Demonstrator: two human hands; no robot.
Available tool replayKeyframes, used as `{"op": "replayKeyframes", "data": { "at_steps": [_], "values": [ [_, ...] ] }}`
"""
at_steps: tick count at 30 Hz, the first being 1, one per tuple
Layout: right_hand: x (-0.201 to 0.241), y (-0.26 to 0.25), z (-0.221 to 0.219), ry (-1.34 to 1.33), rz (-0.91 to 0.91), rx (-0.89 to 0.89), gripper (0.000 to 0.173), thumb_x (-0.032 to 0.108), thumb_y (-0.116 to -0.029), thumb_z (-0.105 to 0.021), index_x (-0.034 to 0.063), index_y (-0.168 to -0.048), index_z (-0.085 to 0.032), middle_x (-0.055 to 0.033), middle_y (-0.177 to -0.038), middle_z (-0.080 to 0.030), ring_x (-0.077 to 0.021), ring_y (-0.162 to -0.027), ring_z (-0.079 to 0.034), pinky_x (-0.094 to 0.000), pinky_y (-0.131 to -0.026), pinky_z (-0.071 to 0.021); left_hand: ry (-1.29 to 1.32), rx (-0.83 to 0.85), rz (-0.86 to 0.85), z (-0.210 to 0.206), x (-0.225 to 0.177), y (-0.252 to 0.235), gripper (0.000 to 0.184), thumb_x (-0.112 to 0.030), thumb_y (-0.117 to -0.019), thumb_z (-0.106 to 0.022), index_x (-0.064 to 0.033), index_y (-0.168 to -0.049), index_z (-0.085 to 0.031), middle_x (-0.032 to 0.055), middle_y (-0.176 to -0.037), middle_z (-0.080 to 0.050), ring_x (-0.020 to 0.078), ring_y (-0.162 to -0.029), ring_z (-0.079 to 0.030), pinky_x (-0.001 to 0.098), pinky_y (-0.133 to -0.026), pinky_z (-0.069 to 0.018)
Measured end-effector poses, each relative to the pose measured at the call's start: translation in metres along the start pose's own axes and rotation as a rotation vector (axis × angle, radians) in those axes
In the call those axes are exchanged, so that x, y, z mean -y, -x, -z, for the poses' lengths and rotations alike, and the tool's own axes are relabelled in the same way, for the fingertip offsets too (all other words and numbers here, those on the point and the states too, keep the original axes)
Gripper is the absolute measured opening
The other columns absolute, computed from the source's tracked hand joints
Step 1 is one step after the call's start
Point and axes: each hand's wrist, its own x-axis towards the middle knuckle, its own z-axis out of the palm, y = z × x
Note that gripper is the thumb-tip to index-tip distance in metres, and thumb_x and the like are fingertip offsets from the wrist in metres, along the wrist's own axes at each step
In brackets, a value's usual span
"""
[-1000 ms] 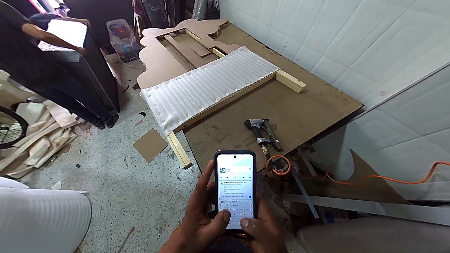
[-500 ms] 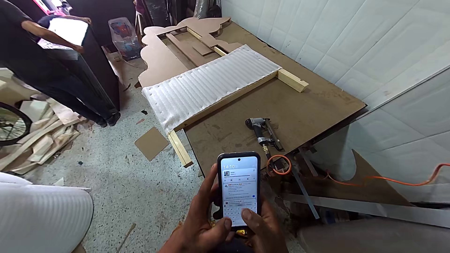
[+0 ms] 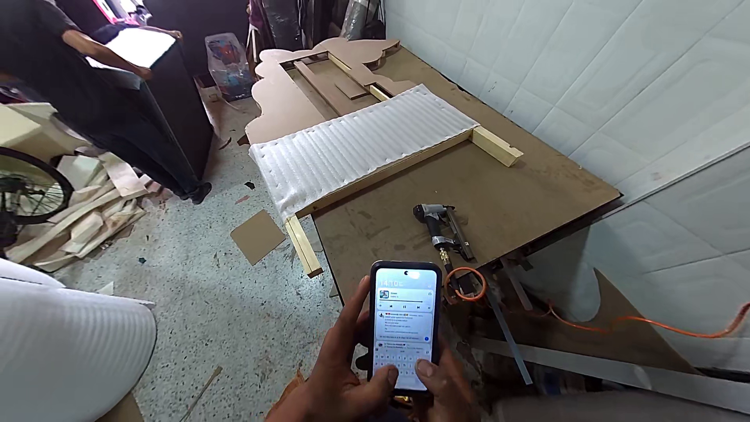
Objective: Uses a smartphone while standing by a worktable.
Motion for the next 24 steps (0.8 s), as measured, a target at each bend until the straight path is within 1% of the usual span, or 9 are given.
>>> {"op": "replayKeyframes", "data": {
  "at_steps": [2, 4, 8, 11, 13, 15, 17, 20, 24],
  "values": [
    [0.002, 0.004, 0.0, 0.05, 0.003, -0.004, 0.049, 0.019, -0.1023, -0.057, 0.0063, -0.147, -0.043, -0.0091, -0.127, -0.068, -0.0184, -0.112, -0.069, -0.04, -0.096, -0.0586, -0.035, -0.041, 0.011, -0.007, -0.002, 0.002, 0.105, -0.006, -0.0874, -0.077, -0.0223, -0.165, -0.008, 0.0195, -0.135, -0.061, 0.0323, -0.108, -0.07, 0.0458, -0.086, -0.0637],
    [0.005, 0.008, 0.002, 0.045, -0.011, 0.034, 0.053, 0.018, -0.1019, -0.058, 0.0075, -0.15, -0.039, -0.0081, -0.13, -0.067, -0.0183, -0.114, -0.068, -0.0401, -0.097, -0.0585, -0.042, -0.062, 0.03, -0.011, -0.003, 0.003, 0.101, -0.005, -0.0897, -0.074, -0.0215, -0.165, -0.009, 0.0194, -0.135, -0.061, 0.0321, -0.107, -0.07, 0.0459, -0.086, -0.0638],
    [0.011, 0.016, 0.01, -0.039, -0.064, 0.133, 0.063, 0.016, -0.0975, -0.067, 0.0147, -0.152, -0.036, -0.011, -0.13, -0.067, -0.0268, -0.109, -0.071, -0.0474, -0.084, -0.064, 0.017, 0.006, 0.024, -0.014, -0.005, 0.009, 0.086, -0.024, -0.1006, -0.061, -0.0208, -0.166, -0.004, 0.0221, -0.144, -0.054, 0.0337, -0.118, -0.065, 0.0495, -0.098, -0.058],
    [0.018, 0.025, 0.015, 0.073, -0.094, 0.124, 0.071, 0.007, -0.0922, -0.07, 0.0075, -0.151, -0.029, -0.0131, -0.127, -0.067, -0.029, -0.103, -0.073, -0.0484, -0.08, -0.0652, 0.025, -0.009, 0.026, -0.023, -0.004, 0.016, 0.084, -0.021, -0.1013, -0.058, -0.0191, -0.166, -0.005, 0.0234, -0.145, -0.052, 0.0347, -0.12, -0.064, 0.0505, -0.099, -0.0572],
    [0.021, 0.029, 0.016, 0.113, -0.109, 0.104, 0.069, 0.002, -0.0908, -0.069, 0.0052, -0.148, -0.03, -0.0118, -0.124, -0.069, -0.0277, -0.101, -0.074, -0.0471, -0.077, -0.066, 0.033, -0.017, 0.027, -0.028, -0.002, 0.021, 0.084, -0.027, -0.102, -0.058, -0.018, -0.166, -0.004, 0.0236, -0.145, -0.053, 0.034, -0.12, -0.064, 0.0497, -0.1, -0.0564],
    [0.021, 0.031, 0.021, 0.05, -0.129, 0.132, 0.066, 0.004, -0.0928, -0.067, 0.0082, -0.148, -0.031, -0.0118, -0.126, -0.068, -0.0286, -0.103, -0.073, -0.0484, -0.078, -0.0656, 0.03, -0.018, 0.026, -0.032, -0.003, 0.024, 0.084, -0.037, -0.1029, -0.055, -0.0174, -0.166, -0.002, 0.023, -0.143, -0.054, 0.032, -0.118, -0.065, 0.0474, -0.098, -0.0569],
    [0.018, 0.034, 0.026, -0.056, -0.149, 0.165, 0.065, 0.007, -0.096, -0.065, 0.0127, -0.151, -0.032, -0.0127, -0.13, -0.066, -0.0304, -0.107, -0.072, -0.0514, -0.08, -0.0644, 0.038, -0.027, 0.038, -0.035, -0.004, 0.027, 0.084, -0.042, -0.1025, -0.055, -0.019, -0.166, -0.004, 0.022, -0.143, -0.055, 0.0316, -0.118, -0.065, 0.0467, -0.098, -0.0572],
    [0.016, 0.036, 0.026, -0.095, -0.162, 0.152, 0.059, 0.007, -0.0985, -0.06, 0.0135, -0.151, -0.033, -0.0128, -0.129, -0.066, -0.0309, -0.107, -0.072, -0.0523, -0.079, -0.0645, 0.051, -0.029, 0.04, -0.037, -0.005, 0.031, 0.085, -0.041, -0.1023, -0.056, -0.0181, -0.166, -0.004, 0.0223, -0.146, -0.052, 0.0325, -0.121, -0.063, 0.0473, -0.1, -0.0557],
    [0.014, 0.038, 0.025, -0.124, -0.132, 0.137, 0.052, 0.019, -0.1047, -0.054, 0.0097, -0.152, -0.035, -0.0169, -0.13, -0.065, -0.0332, -0.108, -0.07, -0.0534, -0.079, -0.0639, 0.069, 0.001, 0.036, -0.034, -0.006, 0.032, 0.085, -0.039, -0.1022, -0.055, -0.0179, -0.166, -0.003, 0.0229, -0.146, -0.052, 0.0328, -0.121, -0.063, 0.0471, -0.1, -0.0557]
  ]
}}
